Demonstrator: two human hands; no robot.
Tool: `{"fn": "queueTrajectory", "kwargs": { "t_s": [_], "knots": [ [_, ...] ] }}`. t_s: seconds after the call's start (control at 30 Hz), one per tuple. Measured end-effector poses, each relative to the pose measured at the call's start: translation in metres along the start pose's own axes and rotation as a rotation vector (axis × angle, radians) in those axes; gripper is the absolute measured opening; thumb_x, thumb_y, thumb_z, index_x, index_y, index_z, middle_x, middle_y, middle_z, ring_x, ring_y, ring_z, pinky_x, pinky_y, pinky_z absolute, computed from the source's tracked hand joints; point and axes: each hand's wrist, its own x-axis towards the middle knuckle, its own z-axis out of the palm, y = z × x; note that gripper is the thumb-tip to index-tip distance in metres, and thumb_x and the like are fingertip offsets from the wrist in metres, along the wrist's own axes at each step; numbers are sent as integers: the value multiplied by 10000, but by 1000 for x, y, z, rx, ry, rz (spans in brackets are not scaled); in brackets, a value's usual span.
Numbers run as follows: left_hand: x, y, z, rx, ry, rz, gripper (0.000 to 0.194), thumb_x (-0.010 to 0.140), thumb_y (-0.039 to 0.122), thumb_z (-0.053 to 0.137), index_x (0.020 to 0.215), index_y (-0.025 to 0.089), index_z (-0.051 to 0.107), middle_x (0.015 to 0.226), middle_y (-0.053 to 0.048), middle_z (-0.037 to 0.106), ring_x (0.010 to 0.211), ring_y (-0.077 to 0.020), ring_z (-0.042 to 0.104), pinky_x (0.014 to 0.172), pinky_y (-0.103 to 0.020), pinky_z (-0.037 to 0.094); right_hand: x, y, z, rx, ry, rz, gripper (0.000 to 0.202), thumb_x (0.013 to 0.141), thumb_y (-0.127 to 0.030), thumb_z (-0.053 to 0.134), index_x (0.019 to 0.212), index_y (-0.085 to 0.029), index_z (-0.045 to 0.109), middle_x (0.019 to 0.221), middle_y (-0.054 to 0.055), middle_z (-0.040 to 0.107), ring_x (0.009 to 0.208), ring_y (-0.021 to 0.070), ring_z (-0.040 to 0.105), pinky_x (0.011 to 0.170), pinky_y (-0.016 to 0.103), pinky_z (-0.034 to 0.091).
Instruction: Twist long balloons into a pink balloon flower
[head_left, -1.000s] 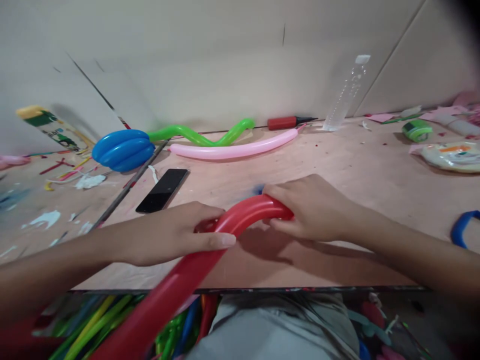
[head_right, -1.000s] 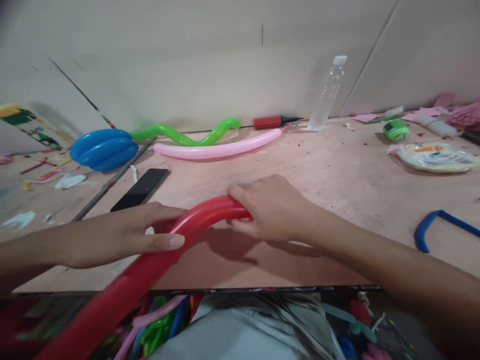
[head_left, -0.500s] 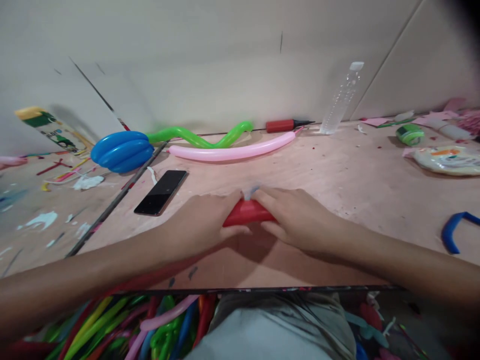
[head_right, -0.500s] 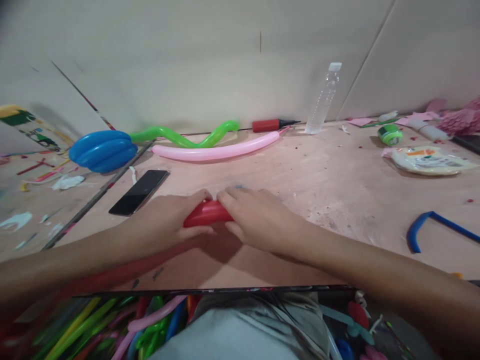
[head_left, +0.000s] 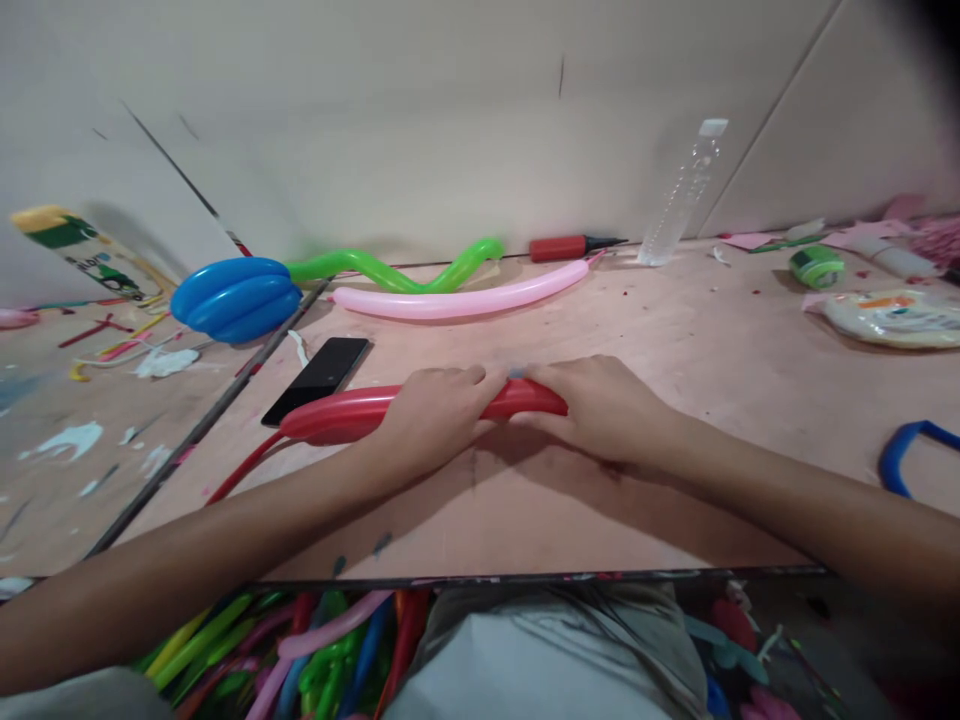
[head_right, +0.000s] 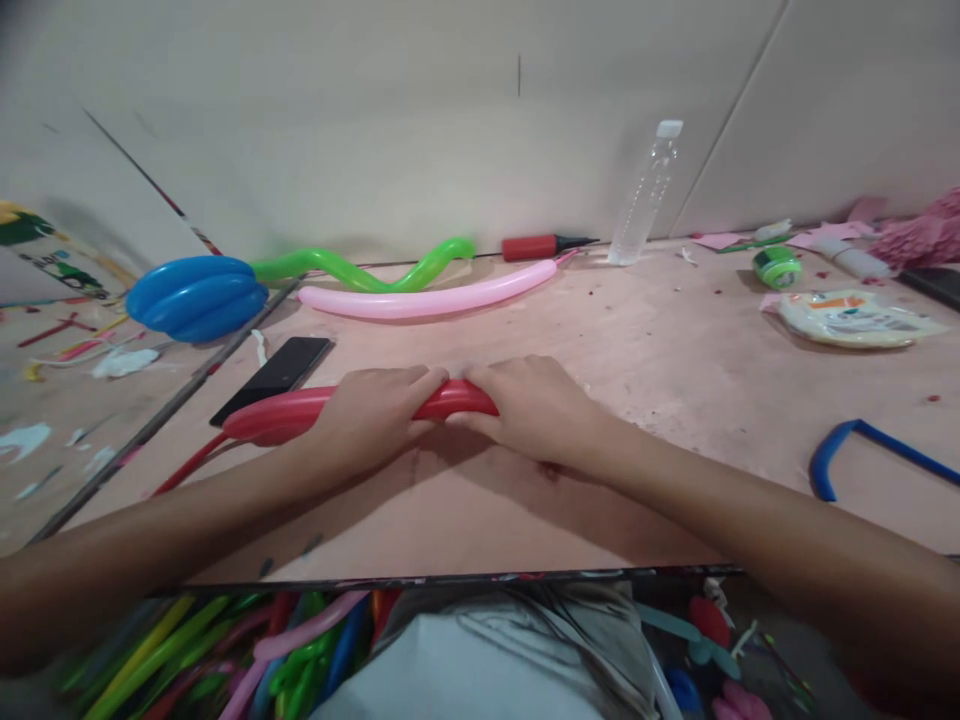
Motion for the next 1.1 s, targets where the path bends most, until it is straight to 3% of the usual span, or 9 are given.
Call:
{"fn": "queueTrajectory", "kwargs": {
  "t_s": [0.27, 0.5, 0.77, 0.9, 1.1],
  "knots": [
    [-2, -4, 12, 41, -19, 78, 179, 1002, 325, 513, 1132, 216, 571, 921, -57, 743, 825, -250, 711, 624, -313, 437, 2, 7, 12, -54, -34, -121, 314, 1023, -449, 475, 988, -220, 688, 980, 48, 770, 841, 229, 689, 676, 308, 346],
    [0, -5, 9, -10, -17, 55, 267, 979, 447, 547, 1060, 195, 573, 993, -94, 732, 907, -280, 705, 697, -340, 486, 1, 2, 7, -55, -13, -27, 370, 959, -564, 535, 977, -215, 656, 938, 60, 756, 769, 233, 659, 628, 305, 328],
    [0, -2, 11, 2, -84, 72, 249, 1022, 386, 475, 1188, 214, 540, 959, -77, 756, 830, -284, 733, 606, -313, 455, 0, 3, 11, -88, -57, -74, 315, 1002, -453, 498, 943, -194, 668, 916, 80, 765, 767, 234, 671, 631, 308, 340],
    [0, -2, 14, 6, -93, 107, 183, 1006, 306, 496, 1152, 214, 556, 917, -62, 749, 817, -261, 730, 608, -300, 449, 0, -2, 7, -79, -89, -61, 315, 996, -445, 513, 950, -188, 688, 933, 86, 766, 791, 239, 676, 648, 309, 367],
    [0, -5, 13, 10, -33, 102, 305, 1006, 450, 491, 1162, 199, 567, 961, -88, 748, 850, -282, 722, 645, -329, 474, 1, -2, 5, -62, -66, -37, 348, 982, -506, 527, 981, -192, 678, 948, 83, 763, 795, 240, 674, 642, 306, 365]
  ]
}}
